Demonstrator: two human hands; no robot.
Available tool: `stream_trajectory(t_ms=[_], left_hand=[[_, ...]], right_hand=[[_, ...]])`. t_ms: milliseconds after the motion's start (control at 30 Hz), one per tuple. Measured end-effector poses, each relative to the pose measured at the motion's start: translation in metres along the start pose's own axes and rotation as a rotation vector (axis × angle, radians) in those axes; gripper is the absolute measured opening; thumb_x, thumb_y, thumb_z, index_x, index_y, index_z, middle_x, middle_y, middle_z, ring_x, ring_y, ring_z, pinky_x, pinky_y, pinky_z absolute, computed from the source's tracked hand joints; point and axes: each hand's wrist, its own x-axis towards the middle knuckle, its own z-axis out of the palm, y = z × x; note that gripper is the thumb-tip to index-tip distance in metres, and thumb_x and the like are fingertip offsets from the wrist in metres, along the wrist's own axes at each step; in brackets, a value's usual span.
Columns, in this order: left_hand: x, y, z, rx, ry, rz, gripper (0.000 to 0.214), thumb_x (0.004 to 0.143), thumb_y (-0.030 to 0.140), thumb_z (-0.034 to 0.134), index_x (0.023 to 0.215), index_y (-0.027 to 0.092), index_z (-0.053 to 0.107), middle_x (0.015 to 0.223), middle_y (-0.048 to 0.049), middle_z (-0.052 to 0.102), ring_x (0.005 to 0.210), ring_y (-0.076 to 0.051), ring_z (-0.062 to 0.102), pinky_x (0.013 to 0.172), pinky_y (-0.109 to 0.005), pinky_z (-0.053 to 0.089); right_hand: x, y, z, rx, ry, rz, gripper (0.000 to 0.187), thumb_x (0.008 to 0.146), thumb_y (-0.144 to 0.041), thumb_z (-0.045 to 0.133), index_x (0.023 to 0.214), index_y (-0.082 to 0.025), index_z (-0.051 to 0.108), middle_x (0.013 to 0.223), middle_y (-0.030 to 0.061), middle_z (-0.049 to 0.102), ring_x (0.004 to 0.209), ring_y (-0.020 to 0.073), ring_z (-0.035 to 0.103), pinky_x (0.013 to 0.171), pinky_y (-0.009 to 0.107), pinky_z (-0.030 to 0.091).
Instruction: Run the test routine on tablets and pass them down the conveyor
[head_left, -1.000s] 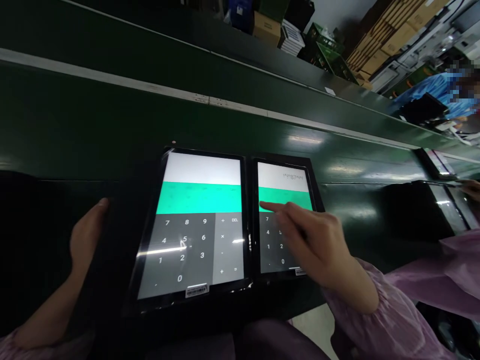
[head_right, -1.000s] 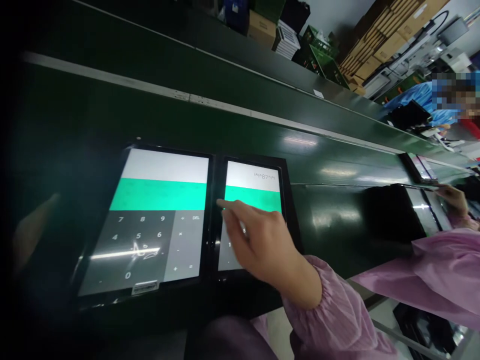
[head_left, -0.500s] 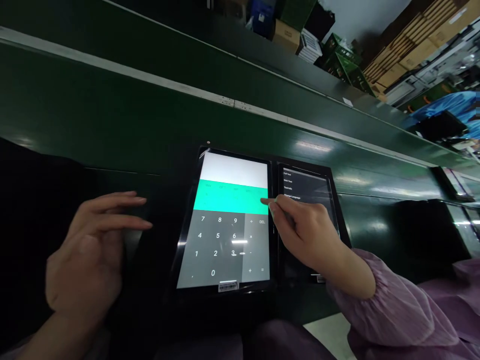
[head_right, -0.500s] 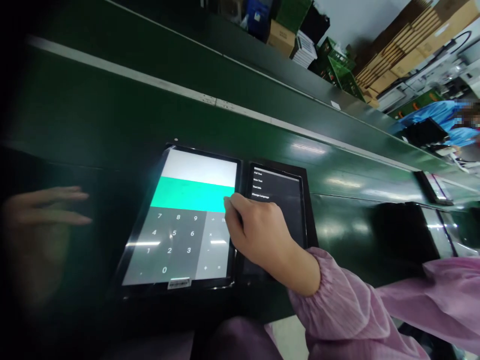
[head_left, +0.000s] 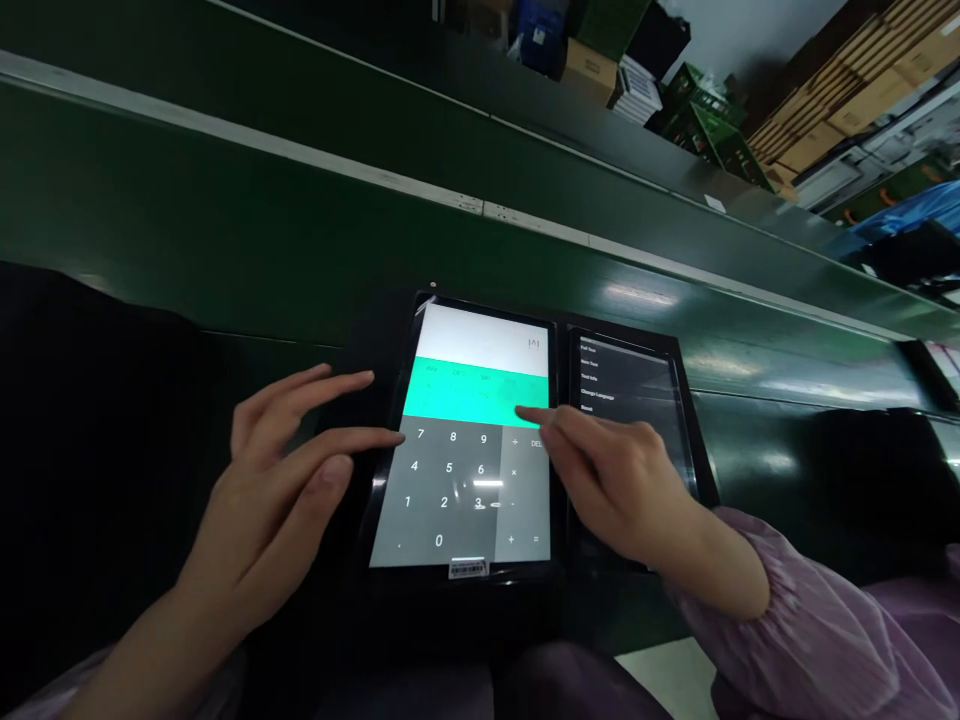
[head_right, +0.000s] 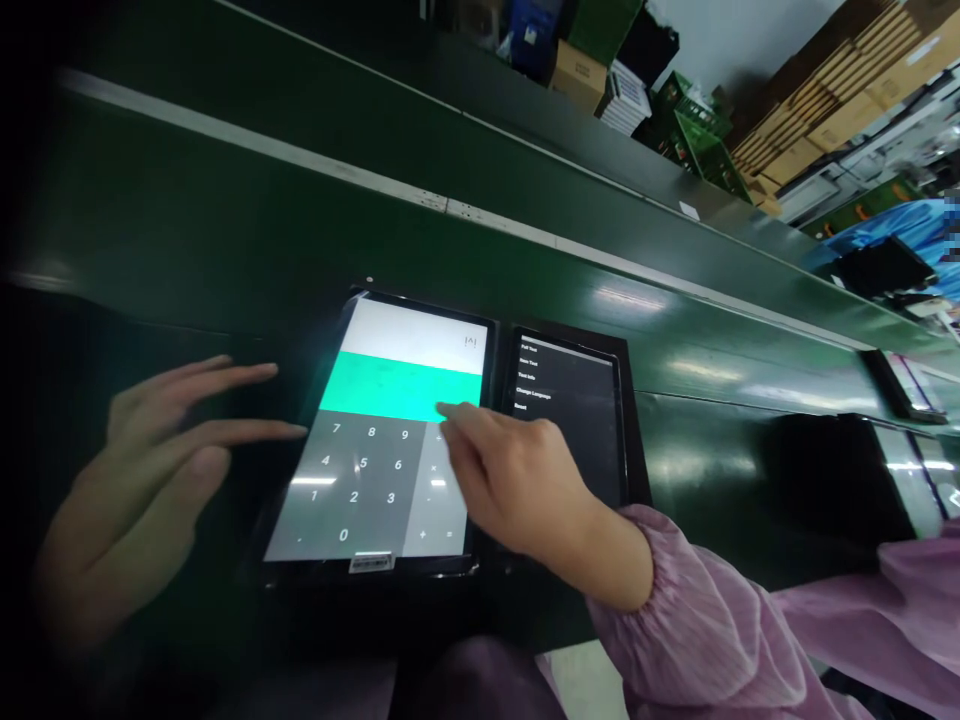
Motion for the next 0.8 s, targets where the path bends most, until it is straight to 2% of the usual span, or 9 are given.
stream_trajectory(t_ms=[67, 200, 267, 367, 433, 500, 600, 700, 800], left_hand=[[0.001, 0.001, 0.000, 0.038, -0.022, 0.037, 0.032, 0.106, 0.033, 0.044, 0.110, 0.044, 0.075, 0.146, 0.0114, 0.063, 0.151, -0.025, 0.043, 0.124, -0.054, 0.033], [0.000, -0.002, 0.000, 0.088, -0.070, 0.084, 0.034, 0.107, 0.034, 0.042, 0.120, 0.045, 0.072, 0.157, 0.0106, 0.054, 0.154, -0.028, 0.038, 0.123, -0.057, 0.033], [-0.002, -0.005, 0.001, 0.127, -0.101, 0.094, 0.035, 0.108, 0.035, 0.043, 0.126, 0.047, 0.070, 0.164, 0.0108, 0.047, 0.156, -0.030, 0.035, 0.122, -0.059, 0.034], [-0.004, -0.008, 0.001, 0.149, -0.125, 0.097, 0.035, 0.107, 0.034, 0.045, 0.128, 0.047, 0.071, 0.169, 0.0124, 0.040, 0.160, -0.031, 0.028, 0.125, -0.061, 0.031], [-0.005, -0.007, 0.001, 0.099, -0.081, 0.079, 0.037, 0.107, 0.033, 0.044, 0.128, 0.045, 0.072, 0.169, 0.0132, 0.041, 0.162, -0.029, 0.026, 0.130, -0.060, 0.024], [-0.004, -0.006, 0.001, 0.026, -0.020, 0.058, 0.040, 0.107, 0.032, 0.042, 0.131, 0.045, 0.071, 0.168, 0.0140, 0.044, 0.162, -0.027, 0.028, 0.133, -0.057, 0.020], [-0.003, -0.004, 0.001, -0.044, 0.010, 0.029, 0.041, 0.106, 0.031, 0.043, 0.132, 0.047, 0.070, 0.165, 0.0157, 0.048, 0.160, -0.023, 0.032, 0.134, -0.052, 0.023], [-0.003, -0.004, 0.001, -0.071, 0.008, 0.006, 0.042, 0.107, 0.029, 0.042, 0.131, 0.047, 0.071, 0.162, 0.0165, 0.051, 0.158, -0.020, 0.036, 0.133, -0.048, 0.026], [-0.004, -0.006, 0.002, -0.078, 0.036, -0.019, 0.040, 0.107, 0.030, 0.042, 0.125, 0.046, 0.074, 0.158, 0.0157, 0.055, 0.157, -0.021, 0.040, 0.133, -0.048, 0.030]], right_hand=[[0.002, -0.007, 0.007, 0.068, -0.048, -0.112, 0.038, 0.116, -0.025, 0.036, 0.125, -0.011, 0.070, 0.103, 0.0094, 0.081, 0.058, 0.0102, 0.066, 0.049, 0.024, 0.045], [0.008, -0.016, 0.024, 0.030, -0.124, -0.266, 0.041, 0.117, -0.027, 0.034, 0.122, -0.010, 0.071, 0.128, 0.0124, 0.077, 0.082, 0.0159, 0.078, 0.051, 0.027, 0.051], [0.007, -0.015, 0.023, 0.025, -0.121, -0.255, 0.041, 0.117, -0.027, 0.035, 0.125, -0.009, 0.070, 0.120, 0.0122, 0.079, 0.077, 0.0157, 0.077, 0.050, 0.027, 0.050], [0.002, -0.010, 0.010, 0.052, -0.020, -0.155, 0.037, 0.114, -0.023, 0.040, 0.127, -0.009, 0.071, 0.093, 0.0079, 0.081, 0.061, 0.0124, 0.070, 0.047, 0.024, 0.045], [-0.001, -0.005, 0.000, 0.024, 0.067, -0.050, 0.034, 0.111, -0.021, 0.042, 0.120, -0.011, 0.074, 0.079, 0.0046, 0.077, 0.058, 0.0120, 0.068, 0.046, 0.023, 0.041], [-0.003, 0.001, -0.003, -0.040, 0.080, 0.042, 0.034, 0.111, -0.021, 0.042, 0.109, -0.012, 0.076, 0.072, 0.0039, 0.074, 0.057, 0.0130, 0.067, 0.046, 0.023, 0.039], [-0.002, 0.006, 0.003, -0.098, 0.032, 0.057, 0.038, 0.112, -0.024, 0.040, 0.113, -0.011, 0.075, 0.085, 0.0081, 0.079, 0.060, 0.0140, 0.068, 0.049, 0.025, 0.043], [0.001, 0.008, 0.013, -0.107, 0.016, -0.043, 0.042, 0.115, -0.026, 0.036, 0.132, -0.008, 0.070, 0.106, 0.0124, 0.082, 0.071, 0.0157, 0.074, 0.055, 0.027, 0.050], [0.000, 0.008, 0.014, -0.134, 0.006, -0.109, 0.042, 0.115, -0.025, 0.038, 0.132, -0.006, 0.070, 0.109, 0.0139, 0.081, 0.074, 0.0178, 0.076, 0.052, 0.028, 0.049]])
